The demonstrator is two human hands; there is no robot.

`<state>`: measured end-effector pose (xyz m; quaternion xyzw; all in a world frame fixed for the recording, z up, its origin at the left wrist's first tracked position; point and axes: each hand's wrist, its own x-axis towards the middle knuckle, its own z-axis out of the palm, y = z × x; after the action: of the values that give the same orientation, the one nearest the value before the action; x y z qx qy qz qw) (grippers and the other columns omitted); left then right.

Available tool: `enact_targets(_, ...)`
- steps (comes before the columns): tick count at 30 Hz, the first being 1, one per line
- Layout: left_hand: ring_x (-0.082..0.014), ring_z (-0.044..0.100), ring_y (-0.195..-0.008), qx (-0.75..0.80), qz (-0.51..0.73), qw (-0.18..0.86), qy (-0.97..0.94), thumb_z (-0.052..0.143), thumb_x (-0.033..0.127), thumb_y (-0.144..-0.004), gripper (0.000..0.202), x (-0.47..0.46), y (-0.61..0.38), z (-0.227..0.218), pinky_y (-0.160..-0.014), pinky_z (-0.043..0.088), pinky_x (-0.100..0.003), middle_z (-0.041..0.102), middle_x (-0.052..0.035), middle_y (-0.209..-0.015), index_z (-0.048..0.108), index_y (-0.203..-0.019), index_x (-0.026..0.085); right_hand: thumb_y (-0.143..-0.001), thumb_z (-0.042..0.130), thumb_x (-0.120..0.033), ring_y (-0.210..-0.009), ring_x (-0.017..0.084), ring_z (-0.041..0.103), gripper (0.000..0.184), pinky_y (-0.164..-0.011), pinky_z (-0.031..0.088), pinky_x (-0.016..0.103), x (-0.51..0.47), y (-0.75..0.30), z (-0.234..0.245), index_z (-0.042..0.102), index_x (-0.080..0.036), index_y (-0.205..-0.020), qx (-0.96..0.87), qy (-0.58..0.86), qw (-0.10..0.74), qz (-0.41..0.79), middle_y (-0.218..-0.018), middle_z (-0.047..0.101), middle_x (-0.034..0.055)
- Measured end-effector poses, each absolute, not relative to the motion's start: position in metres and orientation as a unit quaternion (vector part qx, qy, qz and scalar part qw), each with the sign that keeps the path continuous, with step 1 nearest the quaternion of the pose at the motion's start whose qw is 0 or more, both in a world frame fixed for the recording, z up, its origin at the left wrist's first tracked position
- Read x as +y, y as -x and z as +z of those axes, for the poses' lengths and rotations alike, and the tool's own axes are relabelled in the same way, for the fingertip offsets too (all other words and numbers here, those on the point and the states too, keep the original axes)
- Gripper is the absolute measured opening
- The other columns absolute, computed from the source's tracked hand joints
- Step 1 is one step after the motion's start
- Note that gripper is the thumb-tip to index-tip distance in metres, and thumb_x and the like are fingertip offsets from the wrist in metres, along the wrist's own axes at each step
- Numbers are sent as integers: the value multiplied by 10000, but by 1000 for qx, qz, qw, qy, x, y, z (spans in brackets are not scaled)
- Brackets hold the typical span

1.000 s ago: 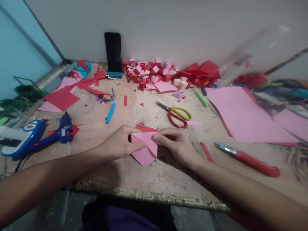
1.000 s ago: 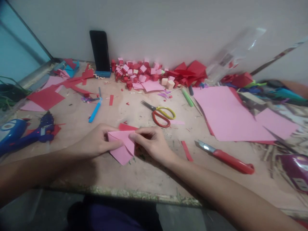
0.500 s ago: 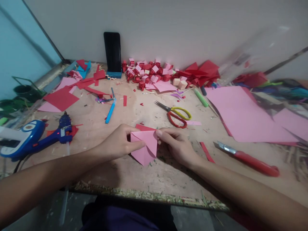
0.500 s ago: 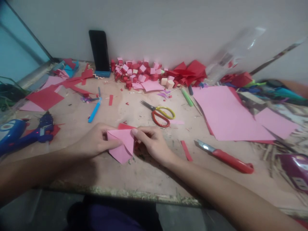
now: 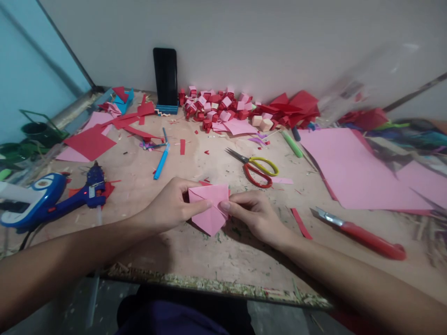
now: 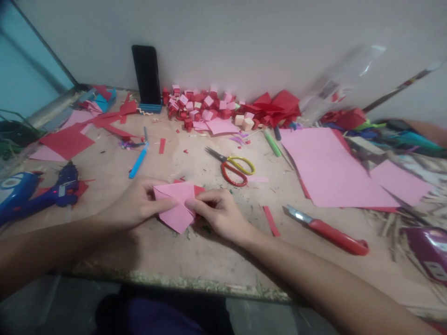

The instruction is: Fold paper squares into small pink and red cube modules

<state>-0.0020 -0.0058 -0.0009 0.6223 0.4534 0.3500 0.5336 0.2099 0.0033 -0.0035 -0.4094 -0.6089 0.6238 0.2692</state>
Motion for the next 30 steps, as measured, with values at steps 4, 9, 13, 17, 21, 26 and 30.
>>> enact_targets(4, -131, 600, -638, 454, 352, 545, -611, 667, 228, -819, 142, -7, 3, -1, -560, 442, -212, 678, -32, -719, 715, -789, 98, -888, 690, -476, -430, 93, 423, 492, -396, 298, 240, 4, -209, -2, 534, -177, -529, -611, 411, 271, 621, -473, 462, -25)
enact_targets(9, -123, 603, -641, 448, 379, 567, -578, 686, 238, -817, 141, -5, 3, 1, -571, 451, -207, 698, -28, -745, 722, -833, 103, -891, 694, -453, -446, 99, 465, 442, -417, 330, 241, 5, -210, -3, 614, -163, -568, -622, 415, 266, 608, -509, 554, 3)
enact_targets(13, -122, 608, -635, 450, 382, 577, -564, 695, 235, -810, 133, -4, 2, 0, -564, 453, -203, 700, -25, -733, 716, -806, 104, -889, 699, -473, -492, 124, 541, 448, -477, 406, 256, 6, -213, -5, 688, -133, -597, -635, 418, 263, 595, -557, 640, 51)
enact_targets(17, -117, 602, -630, 455, 381, 577, -561, 708, 248, -807, 147, -3, 3, -2, -562, 450, -202, 693, -23, -724, 708, -789, 102, -890, 694, -472, -478, 124, 542, 455, -478, 407, 255, 7, -213, -6, 695, -128, -592, -640, 423, 260, 586, -551, 654, 60)
enact_targets(21, -133, 625, -674, 448, 375, 589, -558, 707, 280, -825, 188, -2, 2, -3, -599, 465, -218, 722, -46, -784, 729, -867, 98, -873, 695, -463, -481, 112, 507, 435, -456, 375, 241, 7, -211, -4, 644, -154, -570, -629, 433, 284, 580, -524, 593, 20)
enact_targets(26, -145, 637, -683, 447, 375, 602, -544, 733, 291, -804, 203, -1, 1, -5, -617, 475, -233, 728, -54, -795, 739, -879, 102, -851, 700, -426, -513, 110, 485, 383, -469, 382, 241, 9, -210, -3, 644, -156, -586, -617, 446, 301, 575, -550, 555, 9)
enact_targets(30, -126, 597, -623, 440, 340, 612, -562, 741, 283, -793, 182, 0, 3, -1, -563, 427, -214, 682, -32, -710, 734, -787, 101, -846, 709, -414, -486, 104, 454, 378, -432, 350, 238, 8, -211, -4, 645, -154, -579, -605, 452, 295, 585, -537, 530, 5)
